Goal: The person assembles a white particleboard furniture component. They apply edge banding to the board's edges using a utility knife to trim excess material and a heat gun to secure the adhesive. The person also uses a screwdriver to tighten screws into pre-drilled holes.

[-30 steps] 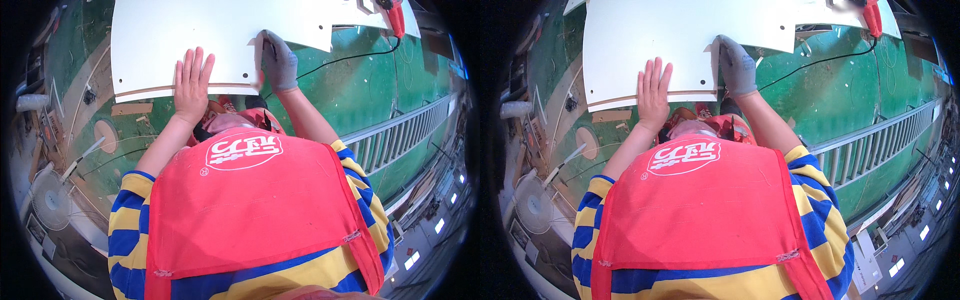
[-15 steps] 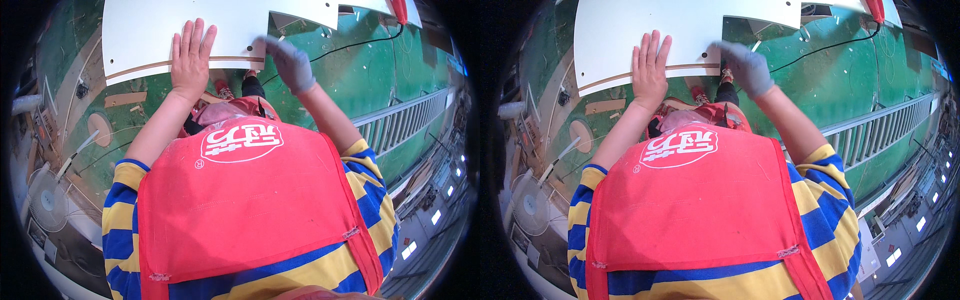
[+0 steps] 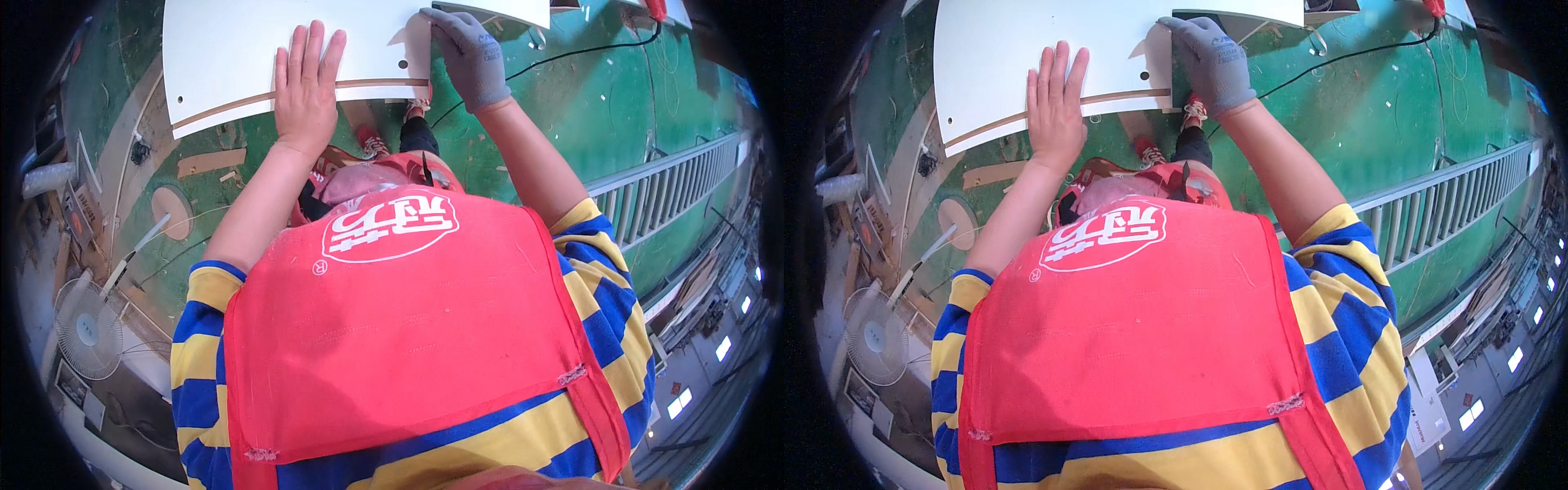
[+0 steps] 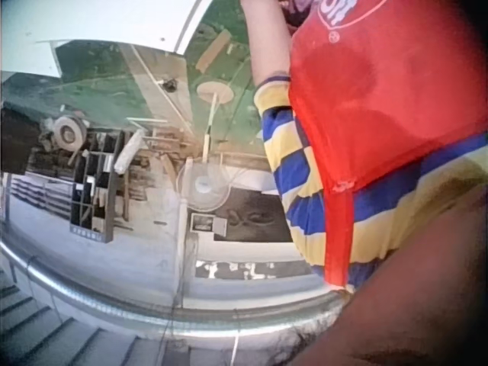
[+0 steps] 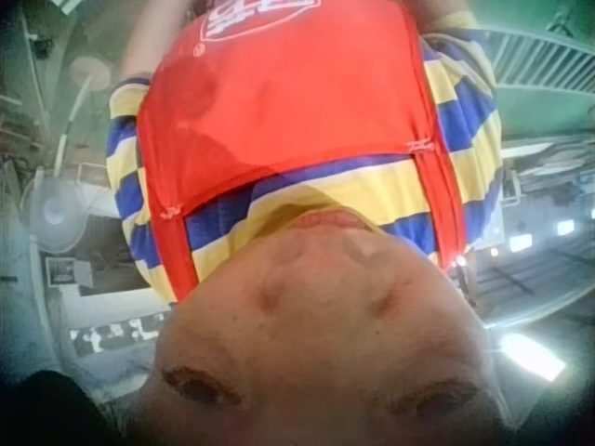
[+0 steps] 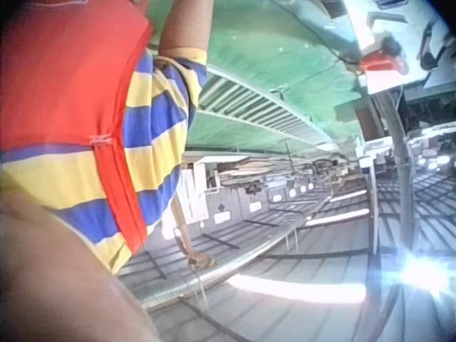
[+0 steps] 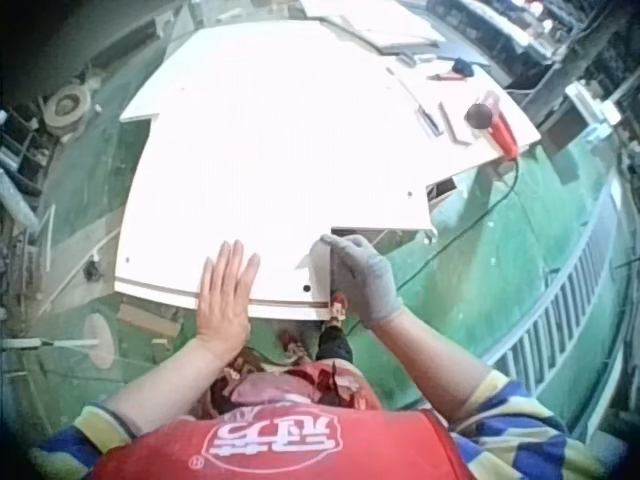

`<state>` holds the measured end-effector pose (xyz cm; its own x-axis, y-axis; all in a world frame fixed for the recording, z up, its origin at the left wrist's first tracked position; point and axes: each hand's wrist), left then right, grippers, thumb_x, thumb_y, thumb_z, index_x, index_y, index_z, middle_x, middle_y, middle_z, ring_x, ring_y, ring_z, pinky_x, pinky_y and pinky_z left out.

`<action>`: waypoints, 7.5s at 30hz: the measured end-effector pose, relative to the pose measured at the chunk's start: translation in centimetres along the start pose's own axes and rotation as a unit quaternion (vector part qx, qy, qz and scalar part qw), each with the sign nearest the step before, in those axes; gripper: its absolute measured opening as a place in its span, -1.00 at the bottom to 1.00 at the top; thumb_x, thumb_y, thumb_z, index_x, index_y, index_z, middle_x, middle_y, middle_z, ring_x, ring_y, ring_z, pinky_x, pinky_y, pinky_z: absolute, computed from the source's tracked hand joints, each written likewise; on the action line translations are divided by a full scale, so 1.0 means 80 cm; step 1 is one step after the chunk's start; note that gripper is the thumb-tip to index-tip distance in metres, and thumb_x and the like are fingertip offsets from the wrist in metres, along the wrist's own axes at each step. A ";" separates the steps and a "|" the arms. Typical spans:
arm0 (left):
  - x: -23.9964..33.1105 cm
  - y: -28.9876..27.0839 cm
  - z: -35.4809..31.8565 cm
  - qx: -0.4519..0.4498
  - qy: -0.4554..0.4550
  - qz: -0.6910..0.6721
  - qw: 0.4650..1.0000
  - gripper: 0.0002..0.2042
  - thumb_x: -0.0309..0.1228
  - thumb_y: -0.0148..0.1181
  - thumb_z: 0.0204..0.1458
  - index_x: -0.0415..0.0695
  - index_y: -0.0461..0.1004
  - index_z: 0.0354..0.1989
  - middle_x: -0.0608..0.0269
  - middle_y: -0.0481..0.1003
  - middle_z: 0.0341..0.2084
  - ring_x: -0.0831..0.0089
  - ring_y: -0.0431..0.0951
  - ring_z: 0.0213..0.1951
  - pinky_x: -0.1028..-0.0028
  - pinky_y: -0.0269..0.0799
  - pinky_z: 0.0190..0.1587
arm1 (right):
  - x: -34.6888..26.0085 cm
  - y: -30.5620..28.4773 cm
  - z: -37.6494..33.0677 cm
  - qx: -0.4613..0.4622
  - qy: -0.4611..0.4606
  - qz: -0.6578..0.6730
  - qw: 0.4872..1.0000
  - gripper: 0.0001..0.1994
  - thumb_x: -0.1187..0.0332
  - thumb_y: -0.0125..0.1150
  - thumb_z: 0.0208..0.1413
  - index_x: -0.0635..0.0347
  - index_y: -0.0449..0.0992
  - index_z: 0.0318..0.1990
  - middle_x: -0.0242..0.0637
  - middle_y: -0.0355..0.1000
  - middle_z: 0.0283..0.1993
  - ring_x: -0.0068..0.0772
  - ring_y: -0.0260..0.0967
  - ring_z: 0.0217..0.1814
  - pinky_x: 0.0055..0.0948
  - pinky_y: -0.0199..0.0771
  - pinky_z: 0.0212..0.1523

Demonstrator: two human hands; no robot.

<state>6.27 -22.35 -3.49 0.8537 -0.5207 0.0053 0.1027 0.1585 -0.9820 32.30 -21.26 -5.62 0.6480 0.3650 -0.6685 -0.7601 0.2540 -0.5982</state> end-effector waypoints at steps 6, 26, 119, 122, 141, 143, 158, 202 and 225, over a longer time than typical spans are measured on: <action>0.000 0.004 0.001 0.006 -0.008 -0.002 1.000 -0.24 -0.61 0.01 0.02 0.14 0.01 0.45 0.23 -0.07 0.46 0.19 -0.09 0.47 0.05 -0.11 0.43 | -0.066 -0.044 -0.068 -0.176 -0.015 0.011 0.984 -0.51 0.56 0.21 -0.08 -0.13 0.48 0.07 -0.27 0.47 -0.19 -0.10 0.49 -0.24 -0.29 0.55 -0.33; -0.018 -0.009 0.014 0.004 0.022 -0.009 1.000 -0.27 -0.63 0.03 0.00 0.06 0.07 0.42 0.10 0.02 0.42 0.07 -0.02 0.44 0.02 -0.08 0.42 | -0.095 -0.093 -0.089 0.064 0.542 0.496 0.675 -0.50 0.29 0.12 0.29 0.31 0.22 0.30 -0.30 0.41 -0.26 -0.52 0.38 -0.35 -0.53 0.43 -0.31; -0.066 0.007 0.162 0.010 0.120 -0.080 0.990 -0.37 -0.15 0.00 0.22 0.02 0.01 0.44 0.14 -0.04 0.44 0.18 -0.14 0.47 0.03 -0.33 0.45 | -0.028 -0.015 0.002 0.082 0.275 -0.162 0.944 -0.70 0.35 0.11 0.17 0.01 0.56 0.05 -0.17 0.47 -0.21 -0.06 0.47 -0.23 -0.23 0.51 -0.23; -0.067 0.006 0.163 0.014 0.119 -0.082 0.989 -0.37 -0.14 0.01 0.22 0.03 0.01 0.44 0.16 -0.04 0.44 0.20 -0.13 0.47 0.03 -0.33 0.45 | 0.023 -0.045 -0.016 0.226 0.230 -0.134 0.937 -0.70 0.37 0.12 0.16 0.05 0.57 0.04 -0.18 0.47 -0.21 -0.07 0.47 -0.23 -0.23 0.50 -0.19; -0.063 0.002 0.165 -0.005 0.101 -0.091 0.991 -0.38 -0.16 0.03 0.20 0.04 0.05 0.43 0.17 -0.02 0.44 0.23 -0.13 0.48 0.07 -0.33 0.46 | -0.009 -0.033 -0.010 0.210 0.251 -0.015 0.945 -0.74 0.51 0.17 0.15 0.14 0.57 -0.01 -0.20 0.53 -0.20 -0.32 0.51 -0.24 -0.43 0.51 -0.18; -0.060 -0.002 0.166 -0.012 0.101 -0.090 0.991 -0.38 -0.18 0.03 0.20 0.04 0.04 0.43 0.16 -0.02 0.44 0.23 -0.14 0.48 0.08 -0.33 0.46 | 0.005 -0.036 -0.023 0.196 0.243 -0.012 0.950 -0.75 0.53 0.17 0.14 0.15 0.57 -0.01 -0.21 0.53 -0.19 -0.39 0.52 -0.22 -0.47 0.50 -0.18; -0.064 -0.021 0.167 -0.038 0.105 -0.078 0.991 -0.38 -0.32 0.04 0.16 -0.05 0.07 0.42 0.09 0.01 0.42 0.15 -0.09 0.47 0.05 -0.28 0.45 | 0.039 -0.037 -0.023 0.225 0.138 -0.104 0.959 -0.73 0.54 0.22 0.05 0.11 0.59 -0.08 -0.21 0.54 -0.28 -0.15 0.50 -0.29 -0.34 0.48 -0.28; -0.079 -0.033 0.167 -0.030 0.113 -0.087 0.989 -0.41 -0.29 -0.01 0.19 -0.08 0.08 0.42 0.07 0.03 0.42 0.12 -0.07 0.46 0.03 -0.27 0.44 | 0.084 -0.120 -0.021 0.277 0.255 -0.202 0.904 -0.72 0.36 0.18 0.13 0.00 0.59 0.01 -0.26 0.56 -0.14 -0.16 0.51 -0.10 -0.31 0.50 -0.09; -0.073 -0.022 0.167 -0.027 0.106 -0.098 0.989 -0.38 -0.27 0.06 0.17 0.01 0.08 0.42 0.10 0.01 0.43 0.15 -0.08 0.47 0.03 -0.28 0.45 | 0.058 -0.093 -0.013 0.235 0.290 -0.241 0.896 -0.61 0.37 0.19 0.09 -0.08 0.49 0.11 -0.20 0.43 -0.16 -0.13 0.44 -0.11 -0.25 0.50 -0.16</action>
<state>7.92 -8.41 0.68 0.6939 -0.7016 0.1621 0.2236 -0.0041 -0.9747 41.01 -22.43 -4.73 0.7186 -0.3816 -0.5814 -0.2327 0.6558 -0.7181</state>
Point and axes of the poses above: each hand's wrist, its own z-axis towards the middle knuckle, its own y-axis out of the palm, x = y × z
